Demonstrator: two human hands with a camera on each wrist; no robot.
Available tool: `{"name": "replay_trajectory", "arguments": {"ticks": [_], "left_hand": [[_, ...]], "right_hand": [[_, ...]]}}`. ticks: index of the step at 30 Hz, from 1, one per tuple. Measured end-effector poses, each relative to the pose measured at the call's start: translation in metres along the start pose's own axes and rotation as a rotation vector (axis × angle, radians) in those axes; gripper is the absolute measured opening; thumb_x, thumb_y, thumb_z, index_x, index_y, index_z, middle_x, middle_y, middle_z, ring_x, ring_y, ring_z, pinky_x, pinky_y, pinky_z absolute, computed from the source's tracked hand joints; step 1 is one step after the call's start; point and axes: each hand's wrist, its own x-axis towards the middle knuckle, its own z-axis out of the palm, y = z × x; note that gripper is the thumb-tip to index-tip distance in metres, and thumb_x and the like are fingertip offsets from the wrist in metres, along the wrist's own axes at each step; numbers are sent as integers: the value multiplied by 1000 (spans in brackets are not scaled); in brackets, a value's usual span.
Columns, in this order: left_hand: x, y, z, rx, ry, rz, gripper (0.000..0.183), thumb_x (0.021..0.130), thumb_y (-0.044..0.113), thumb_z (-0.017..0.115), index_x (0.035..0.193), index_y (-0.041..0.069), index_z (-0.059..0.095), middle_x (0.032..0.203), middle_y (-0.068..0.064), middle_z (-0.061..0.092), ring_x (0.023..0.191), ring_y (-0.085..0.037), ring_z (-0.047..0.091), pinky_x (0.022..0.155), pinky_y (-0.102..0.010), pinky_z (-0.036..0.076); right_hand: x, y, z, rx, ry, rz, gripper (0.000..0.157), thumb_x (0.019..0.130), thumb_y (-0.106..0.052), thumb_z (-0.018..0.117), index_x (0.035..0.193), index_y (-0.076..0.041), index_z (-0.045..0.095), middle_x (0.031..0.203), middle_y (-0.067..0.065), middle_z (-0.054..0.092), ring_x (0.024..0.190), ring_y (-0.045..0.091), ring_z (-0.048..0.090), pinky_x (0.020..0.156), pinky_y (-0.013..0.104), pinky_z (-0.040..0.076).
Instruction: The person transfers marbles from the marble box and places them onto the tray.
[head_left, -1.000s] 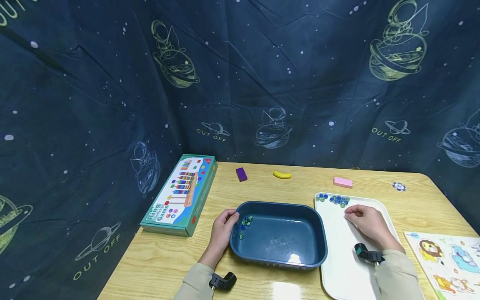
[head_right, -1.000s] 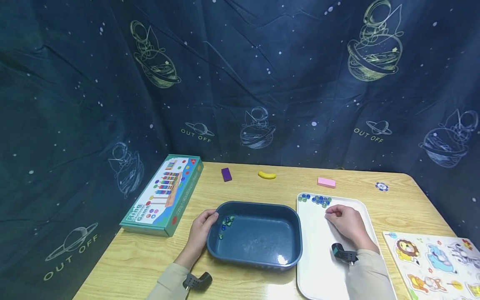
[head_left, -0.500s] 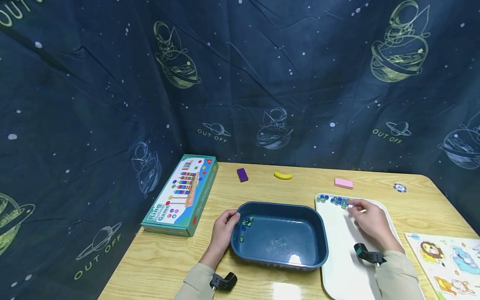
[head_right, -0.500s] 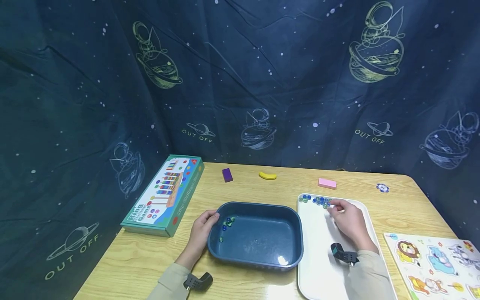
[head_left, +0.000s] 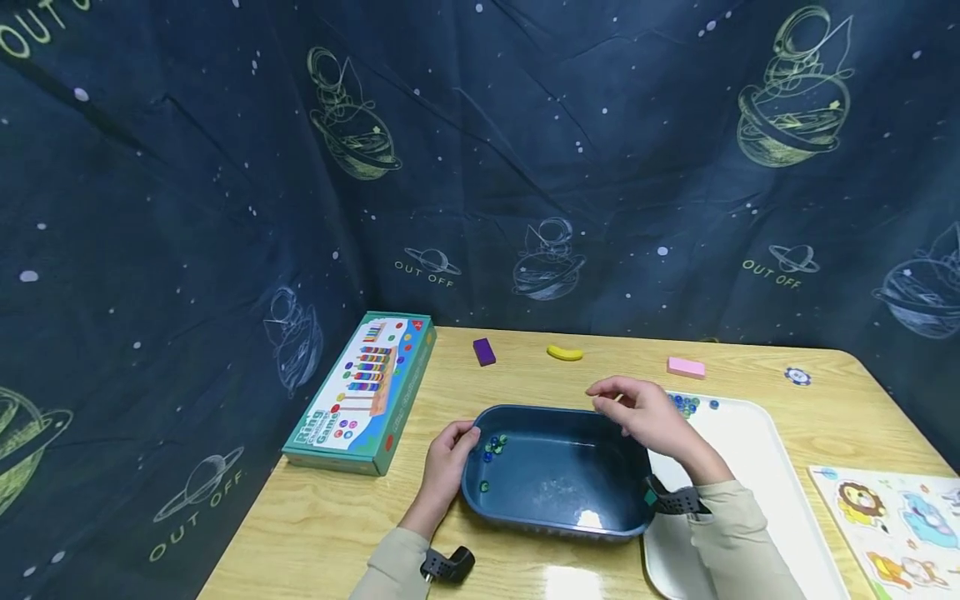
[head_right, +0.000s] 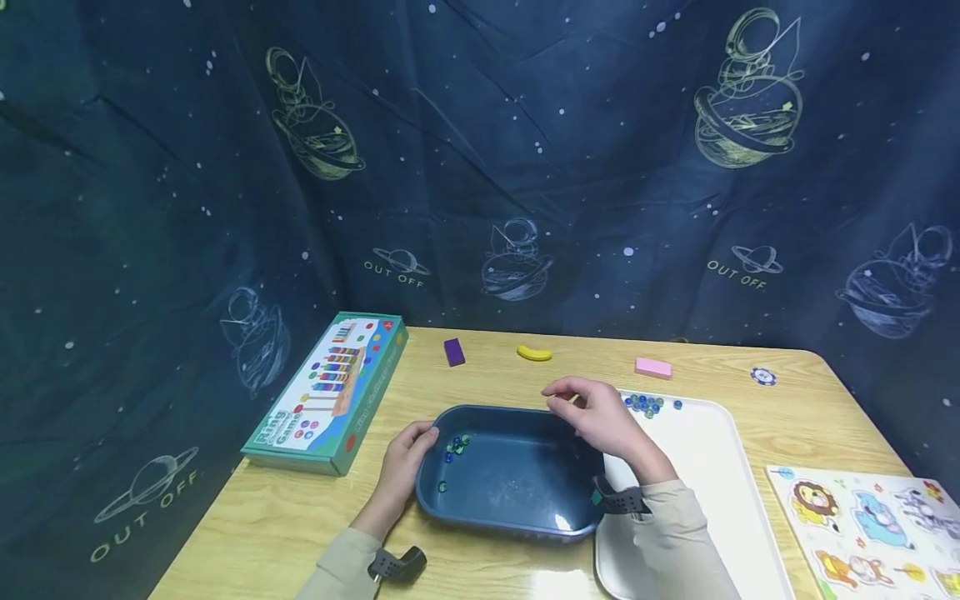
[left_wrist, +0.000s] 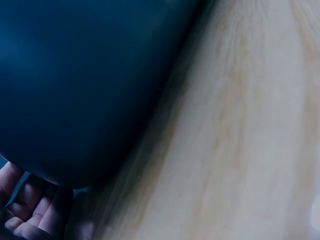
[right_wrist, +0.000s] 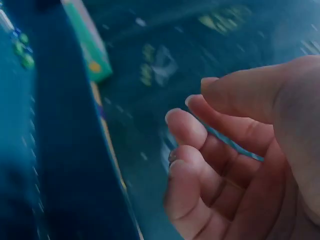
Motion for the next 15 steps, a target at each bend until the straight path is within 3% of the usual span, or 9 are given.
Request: {"name": "replay_trajectory", "arguments": {"ticks": [7, 11, 15], "left_hand": [[0, -4, -1, -9, 1, 3, 26, 90, 18, 55, 104, -2, 62, 102, -20, 61, 87, -16, 53, 78, -25, 42], [0, -3, -1, -22, -1, -8, 24, 90, 18, 56, 103, -1, 62, 98, -16, 62, 86, -15, 54, 76, -24, 42], [1, -2, -1, -33, -9, -9, 22, 90, 17, 56, 102, 0, 62, 97, -13, 63, 87, -16, 54, 75, -22, 43]], "right_hand": [[27, -23, 56, -123, -235, -139, 16, 89, -29, 57, 101, -21, 65, 89, -12, 62, 77, 10, 55, 68, 26, 46], [36, -27, 90, -162, -411, -180, 21, 89, -30, 57, 104, -17, 65, 87, -13, 62, 71, 5, 55, 63, 23, 46], [41, -28, 114, -162, -518, -163, 29, 87, -27, 60, 109, -9, 62, 79, -10, 63, 63, 2, 54, 57, 21, 44]]}}
